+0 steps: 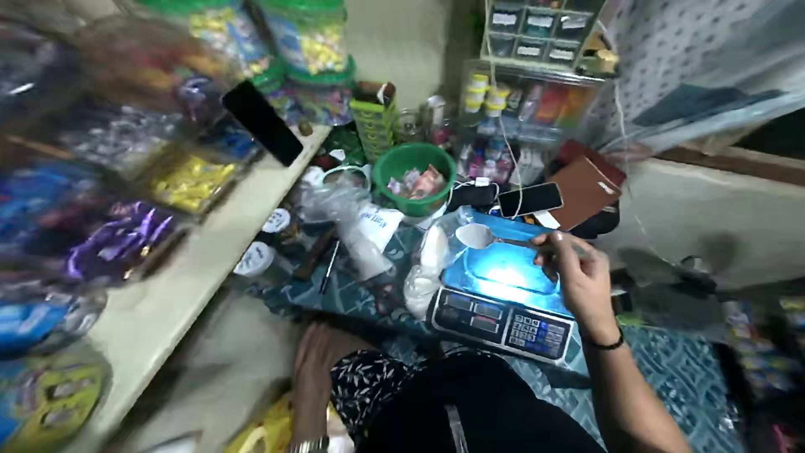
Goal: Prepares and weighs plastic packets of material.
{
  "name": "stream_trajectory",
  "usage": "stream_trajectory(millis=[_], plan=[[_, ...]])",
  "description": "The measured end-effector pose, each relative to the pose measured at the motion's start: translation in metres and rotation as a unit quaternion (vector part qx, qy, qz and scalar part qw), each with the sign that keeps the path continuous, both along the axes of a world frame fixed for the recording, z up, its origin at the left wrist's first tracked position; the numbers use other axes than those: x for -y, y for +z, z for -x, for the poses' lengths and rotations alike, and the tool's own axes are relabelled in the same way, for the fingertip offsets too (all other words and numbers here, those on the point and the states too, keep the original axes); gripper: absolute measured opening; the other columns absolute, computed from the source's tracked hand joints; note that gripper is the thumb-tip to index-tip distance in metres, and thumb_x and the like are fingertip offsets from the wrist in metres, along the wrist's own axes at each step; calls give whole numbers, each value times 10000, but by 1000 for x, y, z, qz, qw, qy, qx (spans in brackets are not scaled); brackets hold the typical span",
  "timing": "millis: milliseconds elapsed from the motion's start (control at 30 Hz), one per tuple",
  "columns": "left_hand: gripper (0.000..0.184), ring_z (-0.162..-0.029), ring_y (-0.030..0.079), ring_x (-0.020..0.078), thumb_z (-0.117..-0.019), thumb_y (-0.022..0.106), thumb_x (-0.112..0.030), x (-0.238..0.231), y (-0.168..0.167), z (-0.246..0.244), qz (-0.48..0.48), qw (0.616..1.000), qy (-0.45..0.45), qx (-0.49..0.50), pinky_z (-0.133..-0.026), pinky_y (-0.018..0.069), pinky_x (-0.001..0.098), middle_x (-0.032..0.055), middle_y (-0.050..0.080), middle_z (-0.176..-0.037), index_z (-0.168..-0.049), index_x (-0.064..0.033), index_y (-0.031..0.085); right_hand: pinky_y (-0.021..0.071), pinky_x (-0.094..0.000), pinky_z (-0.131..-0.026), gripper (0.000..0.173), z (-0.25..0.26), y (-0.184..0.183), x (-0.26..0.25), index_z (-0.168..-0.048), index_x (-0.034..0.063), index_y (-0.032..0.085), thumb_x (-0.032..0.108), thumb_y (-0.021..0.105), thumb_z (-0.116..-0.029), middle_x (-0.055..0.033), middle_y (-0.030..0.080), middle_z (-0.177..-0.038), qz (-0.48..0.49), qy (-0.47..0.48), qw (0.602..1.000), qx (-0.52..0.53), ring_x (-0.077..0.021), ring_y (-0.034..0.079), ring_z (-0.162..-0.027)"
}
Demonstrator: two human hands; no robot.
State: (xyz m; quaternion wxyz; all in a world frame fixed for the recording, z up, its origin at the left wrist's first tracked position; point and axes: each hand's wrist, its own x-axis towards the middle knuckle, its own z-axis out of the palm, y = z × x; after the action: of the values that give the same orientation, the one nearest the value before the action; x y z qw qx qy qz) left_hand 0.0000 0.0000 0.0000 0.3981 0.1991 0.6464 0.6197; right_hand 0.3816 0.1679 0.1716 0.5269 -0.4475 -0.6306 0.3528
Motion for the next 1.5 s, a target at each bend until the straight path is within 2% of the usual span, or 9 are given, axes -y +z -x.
stream_trajectory(millis=[100,200,367,500,700,900,1167,1367,1500], plan=[[766,-1393,500,232,-960,622,-239,-29,33,-33,-6,981,-145,-129,-1097,473,371,211,426,-1566,-1575,47,266,476,-190,-555,324,19,-9,-22,-1066,2,716,190,452,-1077,21,674,-759,0,41,989,145,12,543,-577],[903,-1448,434,308,-883,778,-244,-65,34,-57,16,934,-265,-238,-1164,410,432,238,398,-1583,-1572,58,278,513,-307,-556,337,37,-22,-38,-1083,5,727,200,452,-1085,-64,686,-758,-38,102,965,239,-111,579,-569],[1037,-1416,456,351,-797,874,-306,-106,26,-84,84,902,-327,-270,-1158,405,493,254,399,-1566,-1594,-32,272,582,-446,-704,313,50,-28,-50,-1152,-9,725,187,491,-1083,-141,717,-855,-60,158,932,321,-246,677,-697],[907,-1333,543,287,-801,866,-272,-118,28,-93,57,924,-308,-221,-1117,456,435,236,512,-1466,-1527,-26,380,589,-487,-831,304,53,-23,-63,-1249,-16,687,170,520,-1077,-186,732,-1019,-33,196,915,350,-300,722,-861],[409,-1296,571,237,-938,718,-155,-123,12,-104,-28,962,-210,-173,-1096,472,374,215,572,-1412,-1266,76,641,577,-505,-867,299,53,-24,-71,-1242,-15,692,162,524,-1070,-201,719,-1052,-16,199,913,356,-320,715,-907],[346,-1242,588,151,-966,653,-91,-109,37,-99,-18,977,-181,-109,-1052,493,301,194,582,-1385,-1256,96,619,578,-501,-868,294,58,-30,-65,-1207,-16,712,174,543,-1061,-199,723,-1044,-44,179,921,345,-328,718,-932],[394,-1150,630,139,-969,656,-65,-111,21,-91,-1,985,-170,-20,-998,529,312,168,627,-1306,-1320,91,568,584,-513,-765,290,70,-40,-63,-1146,4,736,208,545,-1067,-192,716,-958,-71,186,922,332,-331,710,-823],[278,-1099,650,127,-948,687,-48,-102,66,-101,30,977,-201,-62,-975,541,301,144,675,-1214,-1194,79,657,529,-513,-633,475,60,-56,-82,-1351,7,618,367,596,-1041,-160,664,-779,48,180,935,303,-299,616,-635],[220,-990,696,123,-960,676,-54,-107,108,-116,36,965,-261,-13,-913,583,314,95,724,-1080,-1155,50,678,562,-417,-653,478,38,-50,-85,-1417,48,561,360,569,-1055,-129,712,-863,66,211,946,235,-221,656,-676]])
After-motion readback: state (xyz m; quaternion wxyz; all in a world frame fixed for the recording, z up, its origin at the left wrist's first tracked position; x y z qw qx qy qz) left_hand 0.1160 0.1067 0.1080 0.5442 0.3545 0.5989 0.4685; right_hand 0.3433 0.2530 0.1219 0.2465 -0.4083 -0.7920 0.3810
